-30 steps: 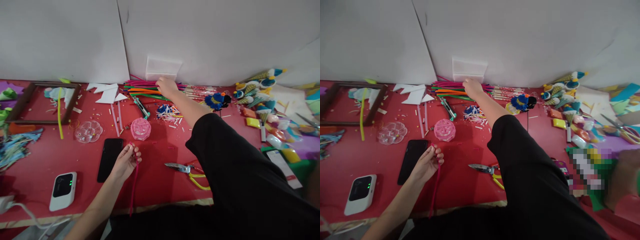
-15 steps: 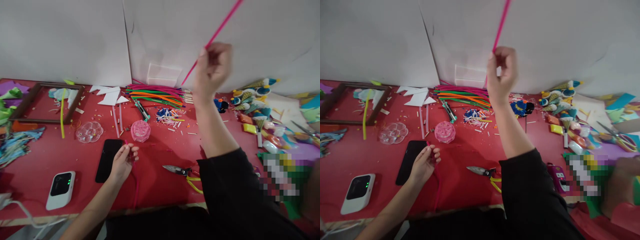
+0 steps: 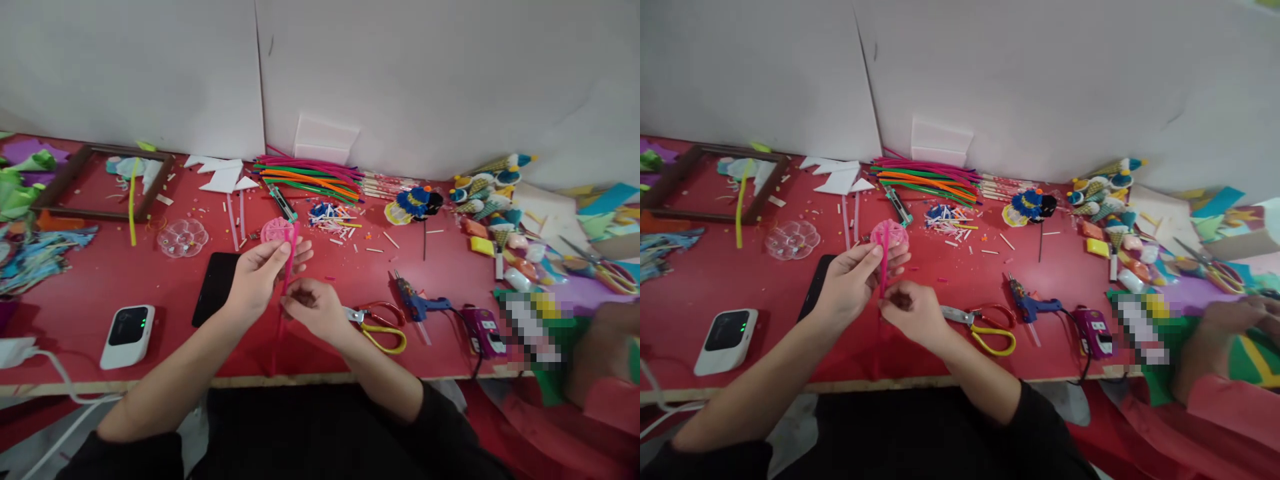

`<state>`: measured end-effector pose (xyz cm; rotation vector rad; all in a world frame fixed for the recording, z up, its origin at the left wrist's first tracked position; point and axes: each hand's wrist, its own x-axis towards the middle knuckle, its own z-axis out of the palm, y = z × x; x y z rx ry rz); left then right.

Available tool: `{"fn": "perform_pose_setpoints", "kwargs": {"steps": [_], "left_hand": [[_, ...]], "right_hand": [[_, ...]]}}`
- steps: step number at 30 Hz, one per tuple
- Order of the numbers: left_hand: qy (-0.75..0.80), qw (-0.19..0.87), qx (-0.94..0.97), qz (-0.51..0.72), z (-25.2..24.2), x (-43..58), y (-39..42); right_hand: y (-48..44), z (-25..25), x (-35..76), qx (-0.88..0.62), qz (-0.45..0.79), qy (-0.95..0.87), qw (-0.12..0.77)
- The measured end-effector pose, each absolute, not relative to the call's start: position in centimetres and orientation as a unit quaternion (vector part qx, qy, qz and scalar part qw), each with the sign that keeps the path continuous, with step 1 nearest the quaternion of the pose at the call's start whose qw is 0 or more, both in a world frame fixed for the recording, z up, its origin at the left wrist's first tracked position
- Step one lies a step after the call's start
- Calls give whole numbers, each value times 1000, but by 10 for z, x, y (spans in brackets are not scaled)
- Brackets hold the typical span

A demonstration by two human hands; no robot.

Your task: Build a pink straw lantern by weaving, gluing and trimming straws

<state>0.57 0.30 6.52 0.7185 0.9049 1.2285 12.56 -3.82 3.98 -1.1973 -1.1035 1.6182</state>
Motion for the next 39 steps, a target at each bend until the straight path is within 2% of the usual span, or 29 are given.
{"fn": "perform_pose_setpoints", "kwargs": {"steps": [5, 8, 13, 15, 31, 39], "left_hand": [[407, 655, 366, 520, 77, 5, 1], [409, 631, 395, 528, 80, 3, -3], [428, 660, 414, 458, 85, -4, -14], [432, 676, 410, 434, 86, -6, -19], [458, 734, 396, 308, 75, -10, -36], [465, 732, 410, 283, 72, -10, -34]], "right_hand": [[-54, 38, 119, -467, 668, -427, 392], [-55, 40, 125, -484, 622, -474, 392], [-48, 54, 148, -485, 482, -503, 528], [-46, 62, 157, -455, 461, -524, 553], [-42, 51, 161, -501, 445, -535, 515], [-42, 48, 162, -509, 455, -530, 504]]}}
